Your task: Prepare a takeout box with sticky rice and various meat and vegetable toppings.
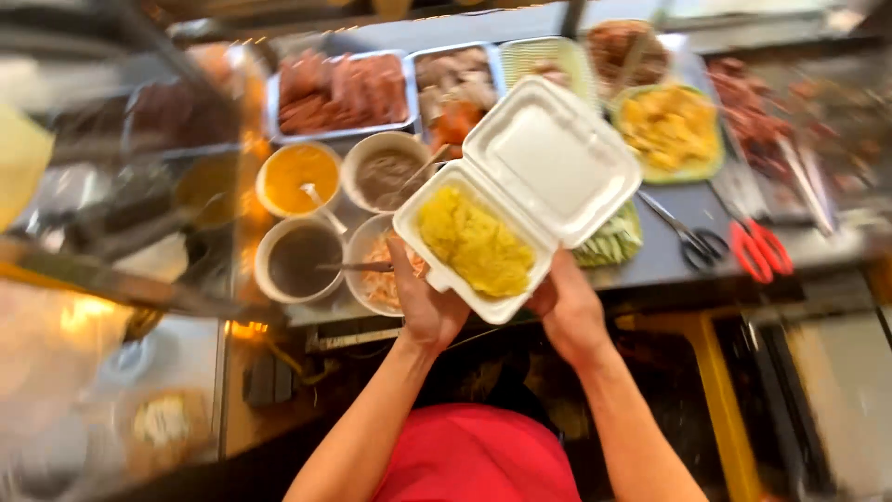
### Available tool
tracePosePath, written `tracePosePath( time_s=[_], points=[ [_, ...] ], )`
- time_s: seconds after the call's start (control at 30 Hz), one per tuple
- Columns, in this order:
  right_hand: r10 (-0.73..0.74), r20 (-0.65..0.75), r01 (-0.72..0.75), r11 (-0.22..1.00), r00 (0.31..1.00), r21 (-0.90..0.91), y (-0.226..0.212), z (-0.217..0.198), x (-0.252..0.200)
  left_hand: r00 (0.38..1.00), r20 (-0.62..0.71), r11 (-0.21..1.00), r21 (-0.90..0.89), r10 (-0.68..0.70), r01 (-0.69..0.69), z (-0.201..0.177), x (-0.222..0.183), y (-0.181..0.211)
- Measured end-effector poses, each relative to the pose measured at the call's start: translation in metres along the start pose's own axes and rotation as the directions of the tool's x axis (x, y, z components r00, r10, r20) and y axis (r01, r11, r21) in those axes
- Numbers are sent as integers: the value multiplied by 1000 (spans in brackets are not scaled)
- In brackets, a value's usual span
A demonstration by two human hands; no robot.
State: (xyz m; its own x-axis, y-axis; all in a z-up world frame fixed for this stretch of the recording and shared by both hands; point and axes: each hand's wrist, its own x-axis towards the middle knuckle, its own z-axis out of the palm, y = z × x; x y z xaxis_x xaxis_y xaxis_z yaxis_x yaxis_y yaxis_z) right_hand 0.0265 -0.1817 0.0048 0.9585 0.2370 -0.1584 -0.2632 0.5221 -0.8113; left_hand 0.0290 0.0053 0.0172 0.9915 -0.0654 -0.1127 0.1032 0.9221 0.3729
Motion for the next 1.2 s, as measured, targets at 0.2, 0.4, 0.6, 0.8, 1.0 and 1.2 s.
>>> tracePosePath(
  time_s=[0.2, 0.4, 0.6, 0.8, 1.0, 1.2],
  points=[
    [244, 224, -114, 874, 944, -473, -11, -48, 109, 989, -145, 986, 164, -12, 36, -31, -22, 33],
    [506, 178, -368, 788, 844, -493, -6, 25, 195, 910, -330, 966, 140, 251, -216, -24, -52, 47],
    [453, -30, -441, 847, 891, -298, 97, -32, 336, 845, -412, 939, 188, 341, -287, -77, -79, 56],
    [166, 275, 73, 721, 947, -689, 103, 9, 299, 811, -432, 914, 275, 395, -299, -76, -70, 65],
    [-113, 577, 576, 348, 809, -740, 48, 34, 240, 850, -340, 909, 262, 402, -325, -88, -62, 75],
    [-172, 620, 642, 155, 766, -751, 48, 18, 230, 824, -402, 916, 192, 400, -351, -79, -45, 86]
  ],
)
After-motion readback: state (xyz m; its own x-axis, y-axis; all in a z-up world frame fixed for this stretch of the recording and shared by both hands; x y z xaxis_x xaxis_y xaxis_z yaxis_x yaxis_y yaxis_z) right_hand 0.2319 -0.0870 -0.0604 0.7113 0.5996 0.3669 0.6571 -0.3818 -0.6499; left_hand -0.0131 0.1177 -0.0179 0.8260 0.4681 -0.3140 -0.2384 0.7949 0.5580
